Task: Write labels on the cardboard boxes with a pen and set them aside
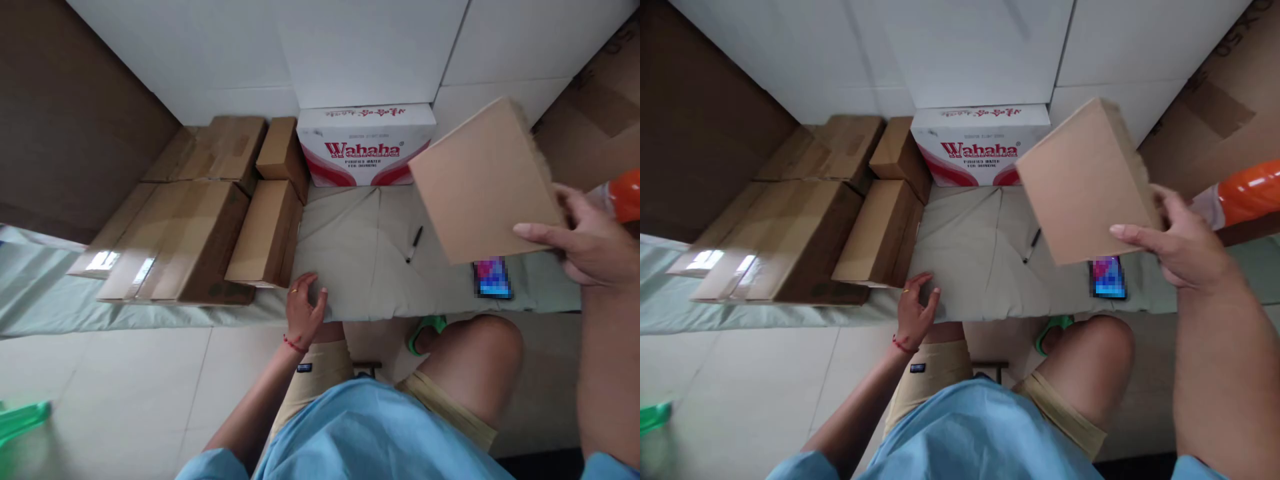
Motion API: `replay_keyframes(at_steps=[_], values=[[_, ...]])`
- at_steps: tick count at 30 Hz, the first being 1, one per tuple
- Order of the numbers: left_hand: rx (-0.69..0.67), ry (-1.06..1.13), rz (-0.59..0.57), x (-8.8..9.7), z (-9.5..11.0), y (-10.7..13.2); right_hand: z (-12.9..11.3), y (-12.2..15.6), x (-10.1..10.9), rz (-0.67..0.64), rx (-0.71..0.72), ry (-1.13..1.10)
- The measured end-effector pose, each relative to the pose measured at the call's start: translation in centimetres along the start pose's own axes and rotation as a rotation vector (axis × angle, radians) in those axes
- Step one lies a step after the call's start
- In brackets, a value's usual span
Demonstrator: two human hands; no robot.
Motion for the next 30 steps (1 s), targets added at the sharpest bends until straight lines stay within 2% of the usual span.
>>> replay_keyframes(at_steps=[2, 4, 7, 9, 11, 13, 16, 18, 23, 27, 30], values=[[0.129, 0.278, -0.056, 0.7, 0.3, -0.1, -1.6, 2.7, -2.4, -0.309, -0.143, -0.472], [0.258, 0.590, -0.125, 1.3, 1.1, 0.0, -2.6, 4.5, -5.6, -0.551, -0.254, -0.709], [0.328, 0.891, -0.217, 1.9, 3.0, 0.4, -3.3, 5.4, -10.8, -0.820, -0.341, -0.743], [0.286, 0.921, -0.223, 2.2, 4.0, 0.8, -3.5, 5.5, -13.8, -0.860, -0.387, -0.723], [0.236, 0.892, -0.189, 2.4, 4.2, 1.2, -3.4, 5.6, -16.0, -0.771, -0.408, -0.776], [0.226, 0.867, -0.157, 2.5, 3.8, 1.7, -2.9, 6.2, -17.6, -0.586, -0.397, -0.889], [0.260, 0.897, -0.150, 2.2, 2.7, 2.0, -1.7, 8.5, -19.4, -0.304, -0.353, -1.029], [0.276, 0.940, -0.157, 1.8, 2.2, 2.0, -0.9, 10.5, -20.3, -0.186, -0.313, -1.086], [0.217, 0.966, -0.188, 0.9, 1.9, 1.6, -0.1, 13.3, -21.3, -0.078, -0.270, -1.209], [0.071, 0.895, -0.250, 0.5, 2.6, 1.4, 0.2, 13.0, -21.6, -0.042, -0.253, -1.316], [0.005, 0.855, -0.234, 0.3, 4.0, 1.8, 1.1, 12.7, -22.2, 0.004, -0.219, -1.314]])
Point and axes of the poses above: each hand's wrist, its own y-axis away from the middle knuckle, its own x-axis out of the back of the hand, z = x × y, the point moved 2 cm from there along -y, towards the middle knuckle, and after that the axes turned 6 degrees about x, right-handed, at the moved point
